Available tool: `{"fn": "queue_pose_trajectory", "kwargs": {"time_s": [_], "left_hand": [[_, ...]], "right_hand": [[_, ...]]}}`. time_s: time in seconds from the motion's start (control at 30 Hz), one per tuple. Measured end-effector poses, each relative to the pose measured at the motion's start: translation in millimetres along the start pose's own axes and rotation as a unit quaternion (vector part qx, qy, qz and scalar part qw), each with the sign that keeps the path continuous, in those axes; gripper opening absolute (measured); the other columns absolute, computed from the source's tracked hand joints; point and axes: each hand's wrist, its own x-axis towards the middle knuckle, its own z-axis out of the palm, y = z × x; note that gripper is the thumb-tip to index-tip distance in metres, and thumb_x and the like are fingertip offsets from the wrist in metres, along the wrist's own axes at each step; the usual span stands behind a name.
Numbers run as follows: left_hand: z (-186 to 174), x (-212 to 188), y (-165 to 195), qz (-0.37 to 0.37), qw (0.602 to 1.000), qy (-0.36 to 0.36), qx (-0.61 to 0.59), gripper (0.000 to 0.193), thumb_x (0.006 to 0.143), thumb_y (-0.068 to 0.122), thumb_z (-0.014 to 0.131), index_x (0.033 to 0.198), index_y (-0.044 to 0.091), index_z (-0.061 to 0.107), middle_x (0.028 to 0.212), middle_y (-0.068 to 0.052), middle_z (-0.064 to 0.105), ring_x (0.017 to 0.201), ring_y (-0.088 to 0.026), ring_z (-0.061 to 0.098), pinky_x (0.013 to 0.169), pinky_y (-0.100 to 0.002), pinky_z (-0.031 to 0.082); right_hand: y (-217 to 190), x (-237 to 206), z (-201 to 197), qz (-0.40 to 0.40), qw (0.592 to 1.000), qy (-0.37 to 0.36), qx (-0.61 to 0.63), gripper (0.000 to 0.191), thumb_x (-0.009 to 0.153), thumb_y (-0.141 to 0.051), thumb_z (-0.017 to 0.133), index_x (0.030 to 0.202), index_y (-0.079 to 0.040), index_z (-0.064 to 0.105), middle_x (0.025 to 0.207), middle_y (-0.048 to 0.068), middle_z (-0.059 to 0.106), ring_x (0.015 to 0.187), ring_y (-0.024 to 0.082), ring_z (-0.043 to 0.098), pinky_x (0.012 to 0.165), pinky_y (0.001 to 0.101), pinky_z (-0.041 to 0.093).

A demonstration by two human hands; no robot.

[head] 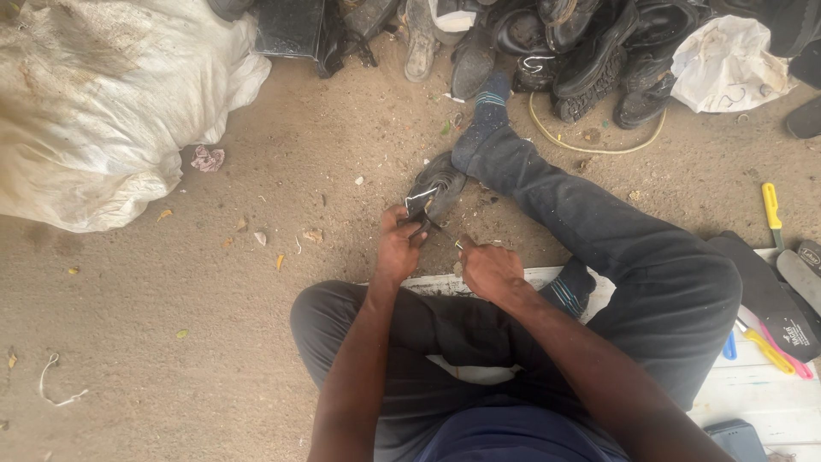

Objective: The person sits on the ground and uses a knife to scrape and clean the soles and edges of several black shoes. They pick up shoes from a pile, work on them, and place them back down, repeating the process for multiple pairs.

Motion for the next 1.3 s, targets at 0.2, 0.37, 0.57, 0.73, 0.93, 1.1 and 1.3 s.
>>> {"fn": "queue_pose_trajectory", "kwargs": {"time_s": [0.2,0.37,0.57,0.73,0.93,1.1,1.3], "left_hand": [[-4,2,6,0.002,1.0,-0.012,-0.009,0.021,0.081,-0.003,0.081,0.101,0.001,0.078,0.135,-0.016,0.05,0.124,-0.032,0.057,0.103,-0.037,0.053],[-8,-2,20,0.07,0.994,-0.033,0.071,0.023,0.08,0.0,0.081,0.102,0.001,0.078,0.139,-0.019,0.052,0.125,-0.035,0.056,0.105,-0.039,0.051],[-17,-3,35,0.132,0.979,-0.041,0.148,0.02,0.082,0.005,0.079,0.102,0.004,0.08,0.137,-0.02,0.053,0.132,-0.041,0.05,0.109,-0.046,0.048],[-11,-10,47,0.137,0.948,-0.002,0.286,0.018,0.082,0.006,0.075,0.098,0.008,0.08,0.127,-0.015,0.054,0.124,-0.039,0.051,0.105,-0.049,0.049],[2,-36,49,0.075,0.948,-0.018,0.307,0.024,0.084,0.022,0.075,0.1,0.004,0.076,0.12,-0.015,0.055,0.106,-0.036,0.054,0.087,-0.049,0.048],[12,-27,28,-0.053,0.972,-0.015,0.229,0.028,0.099,0.032,0.068,0.096,0.004,0.073,0.116,-0.016,0.058,0.109,-0.038,0.059,0.093,-0.05,0.052],[25,17,34,-0.206,0.878,-0.195,0.385,0.037,0.102,0.024,0.048,0.111,-0.006,0.068,0.136,-0.028,0.042,0.124,-0.047,0.052,0.089,-0.043,0.059]], "right_hand": [[4,6,10,-0.062,0.996,0.034,-0.06,0.041,0.105,-0.024,0.046,0.139,0.0,0.05,0.074,0.018,0.072,0.061,0.032,0.071,0.057,0.0479,0.057],[18,-3,8,-0.097,0.985,0.039,-0.139,0.049,0.097,-0.015,0.049,0.144,-0.002,0.048,0.075,0.014,0.069,0.057,0.025,0.071,0.048,0.0417,0.058],[36,22,1,-0.063,0.989,-0.081,-0.106,0.037,0.109,-0.028,0.043,0.141,-0.011,0.05,0.073,0.012,0.07,0.062,0.027,0.071,0.054,0.0443,0.059],[59,-4,14,-0.083,0.996,0.043,0.017,0.033,0.102,-0.031,0.052,0.132,-0.019,0.061,0.074,0.012,0.073,0.065,0.03,0.073,0.064,0.0483,0.057],[69,-26,19,-0.018,0.989,0.102,0.106,0.039,0.1,-0.034,0.058,0.135,-0.018,0.06,0.076,0.014,0.073,0.07,0.035,0.073,0.068,0.0491,0.056],[62,-9,20,-0.076,0.982,0.086,0.15,0.047,0.098,-0.032,0.057,0.143,-0.018,0.057,0.084,0.014,0.073,0.073,0.033,0.073,0.07,0.0474,0.055],[64,1,41,-0.05,0.979,0.089,0.174,0.041,0.1,-0.035,0.058,0.136,-0.014,0.062,0.089,0.014,0.075,0.078,0.031,0.074,0.075,0.0443,0.057]]}}
